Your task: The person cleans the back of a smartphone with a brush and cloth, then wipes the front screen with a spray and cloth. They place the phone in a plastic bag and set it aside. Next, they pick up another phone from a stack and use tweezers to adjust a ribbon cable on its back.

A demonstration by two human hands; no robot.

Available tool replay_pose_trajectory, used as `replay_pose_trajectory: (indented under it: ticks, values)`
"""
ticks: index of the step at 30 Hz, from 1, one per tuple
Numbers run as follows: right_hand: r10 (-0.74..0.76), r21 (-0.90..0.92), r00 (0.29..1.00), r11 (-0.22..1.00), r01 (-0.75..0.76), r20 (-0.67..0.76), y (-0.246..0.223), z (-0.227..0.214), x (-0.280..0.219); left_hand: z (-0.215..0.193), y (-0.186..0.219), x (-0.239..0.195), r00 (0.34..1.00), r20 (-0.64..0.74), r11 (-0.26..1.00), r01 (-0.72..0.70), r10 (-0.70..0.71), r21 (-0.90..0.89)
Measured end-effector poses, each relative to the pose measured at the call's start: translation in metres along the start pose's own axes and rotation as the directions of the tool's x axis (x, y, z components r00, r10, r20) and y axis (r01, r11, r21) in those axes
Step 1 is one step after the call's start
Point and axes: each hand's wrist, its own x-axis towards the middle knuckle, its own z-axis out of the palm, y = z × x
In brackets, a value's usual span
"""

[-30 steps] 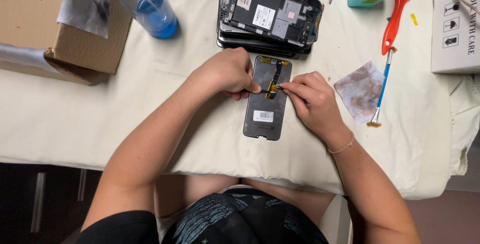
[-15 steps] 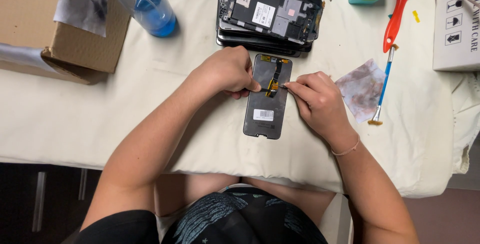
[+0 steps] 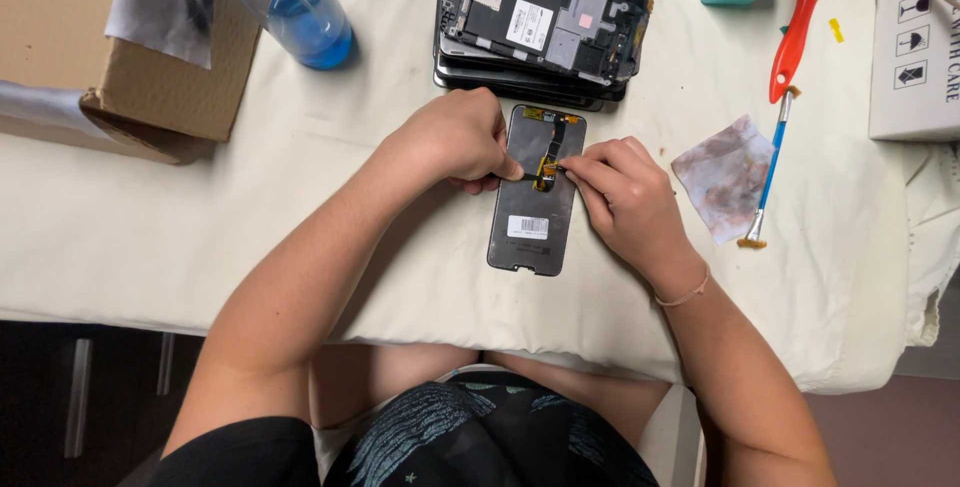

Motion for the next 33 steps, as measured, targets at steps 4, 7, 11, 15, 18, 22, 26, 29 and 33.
replay_pose_trajectory:
  ticks: [4,7,11,15,18,22,26,29,33]
  values:
    - [0.120,0.114,0.992,0.987,-0.115,-0.032,0.006,-0.004,-0.002,0.000,0.000,0.000,1.000,0.008,1.000,0.012,-0.012,-0.006]
    - [0.159,0.024,0.982,0.987,-0.158,-0.100,0.023,-0.011,-0.007,0.000,0.000,0.002,1.000,0.011,1.000,0.017,-0.017,-0.009]
    - [0.237,-0.100,0.967,0.964,-0.246,-0.094,0.024,-0.015,-0.006,0.002,-0.001,0.004,0.999,0.016,0.999,0.028,-0.028,-0.014]
    - [0.234,-0.120,0.968,0.962,-0.243,-0.085,0.022,-0.017,-0.009,0.002,0.000,0.002,1.000,0.012,1.000,0.027,-0.026,-0.012]
    - [0.248,-0.165,0.967,0.953,-0.255,-0.060,0.022,-0.021,-0.010,0.002,0.000,0.002,1.000,0.016,0.999,0.027,-0.027,-0.022]
    - [0.267,-0.138,0.961,0.952,-0.274,-0.068,0.024,-0.021,-0.011,0.001,0.000,0.002,1.000,0.008,1.000,0.022,-0.022,-0.022]
    - [0.235,-0.133,0.968,0.960,-0.246,-0.090,0.026,-0.017,-0.009,0.001,0.000,0.001,1.000,0.000,1.000,0.017,-0.017,0.000]
    - [0.270,-0.134,0.960,0.951,-0.278,-0.077,0.025,-0.018,-0.010,0.000,0.001,-0.002,1.000,0.003,1.000,0.012,-0.012,0.009]
    - [0.263,-0.128,0.960,0.953,-0.274,-0.096,0.017,-0.018,-0.010,0.000,0.001,-0.001,1.000,-0.002,1.000,0.012,-0.012,0.010]
